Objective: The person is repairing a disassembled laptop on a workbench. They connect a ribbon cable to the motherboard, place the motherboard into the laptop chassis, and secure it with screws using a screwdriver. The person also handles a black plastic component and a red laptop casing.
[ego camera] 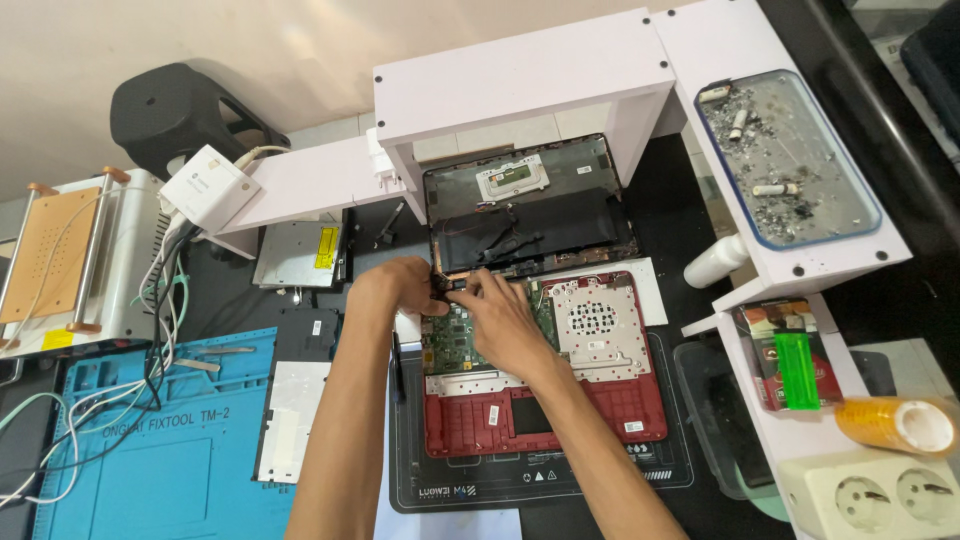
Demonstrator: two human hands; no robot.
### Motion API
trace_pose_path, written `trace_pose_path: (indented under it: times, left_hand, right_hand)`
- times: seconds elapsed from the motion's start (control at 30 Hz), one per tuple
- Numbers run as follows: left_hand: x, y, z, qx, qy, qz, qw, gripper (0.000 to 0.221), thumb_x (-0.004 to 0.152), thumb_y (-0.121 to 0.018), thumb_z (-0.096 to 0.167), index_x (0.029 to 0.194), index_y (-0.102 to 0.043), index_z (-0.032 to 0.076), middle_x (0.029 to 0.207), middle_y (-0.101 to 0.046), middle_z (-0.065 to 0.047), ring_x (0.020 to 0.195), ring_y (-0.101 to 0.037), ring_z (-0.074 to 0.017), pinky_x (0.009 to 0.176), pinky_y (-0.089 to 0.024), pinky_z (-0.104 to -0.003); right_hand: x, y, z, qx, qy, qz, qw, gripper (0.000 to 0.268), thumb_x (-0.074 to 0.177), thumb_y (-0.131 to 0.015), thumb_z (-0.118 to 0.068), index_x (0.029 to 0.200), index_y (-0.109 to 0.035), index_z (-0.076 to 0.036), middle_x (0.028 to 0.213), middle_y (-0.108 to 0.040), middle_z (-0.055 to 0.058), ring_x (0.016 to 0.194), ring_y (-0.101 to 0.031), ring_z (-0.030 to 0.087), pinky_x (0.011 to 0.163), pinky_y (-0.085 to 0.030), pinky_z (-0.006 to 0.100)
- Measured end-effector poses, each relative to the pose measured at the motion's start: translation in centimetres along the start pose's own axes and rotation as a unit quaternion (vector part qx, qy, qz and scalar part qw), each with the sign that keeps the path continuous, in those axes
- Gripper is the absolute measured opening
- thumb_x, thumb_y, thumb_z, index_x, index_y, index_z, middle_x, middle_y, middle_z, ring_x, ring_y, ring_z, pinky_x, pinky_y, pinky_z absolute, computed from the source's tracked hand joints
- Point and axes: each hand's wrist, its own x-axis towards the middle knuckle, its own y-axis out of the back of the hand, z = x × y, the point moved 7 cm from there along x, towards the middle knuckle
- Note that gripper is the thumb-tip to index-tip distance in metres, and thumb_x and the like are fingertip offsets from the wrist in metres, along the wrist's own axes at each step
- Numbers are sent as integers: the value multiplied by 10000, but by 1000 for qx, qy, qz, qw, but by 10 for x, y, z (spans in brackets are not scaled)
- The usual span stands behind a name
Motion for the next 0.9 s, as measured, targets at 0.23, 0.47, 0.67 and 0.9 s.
trace_pose_path:
  times: [0.23,0.47,0.67,0.9]
  left_hand:
    - [3,-2,0,16,-28,16,999,573,752,-888,454,1197,-753,119,1195,-751,-119,1111,-712,-303,952,-563,-407]
    - [-13,2,1,18,-26,107,994,548,773,-875,438,1142,-696,74,1195,-721,-133,1145,-678,-331,967,-543,-450]
    - [-93,-19,19,-3,-68,376,924,496,855,-779,315,1252,-608,72,1207,-680,-128,1190,-630,-332,977,-462,-538]
    - [-166,-85,30,-334,-97,471,811,396,980,-620,207,1327,-610,16,1481,-537,-200,1303,-567,-387,1024,-496,-461]
  right_hand:
    - [-25,26,-1,61,-27,-2,998,361,967,-656,-152,1322,-642,-88,1408,-560,130,1324,-528,311,1137,-429,465]
    - [-98,80,40,-100,-108,143,979,502,864,-733,-231,1338,-639,-95,1446,-523,136,1390,-477,333,1212,-265,582]
    - [-139,81,73,-12,-154,156,975,537,889,-687,-212,1406,-588,-105,1587,-413,137,1478,-382,343,1191,-340,510]
    - [-163,91,87,62,-121,204,970,599,856,-714,-158,1431,-561,-82,1625,-395,147,1459,-427,350,1163,-388,465]
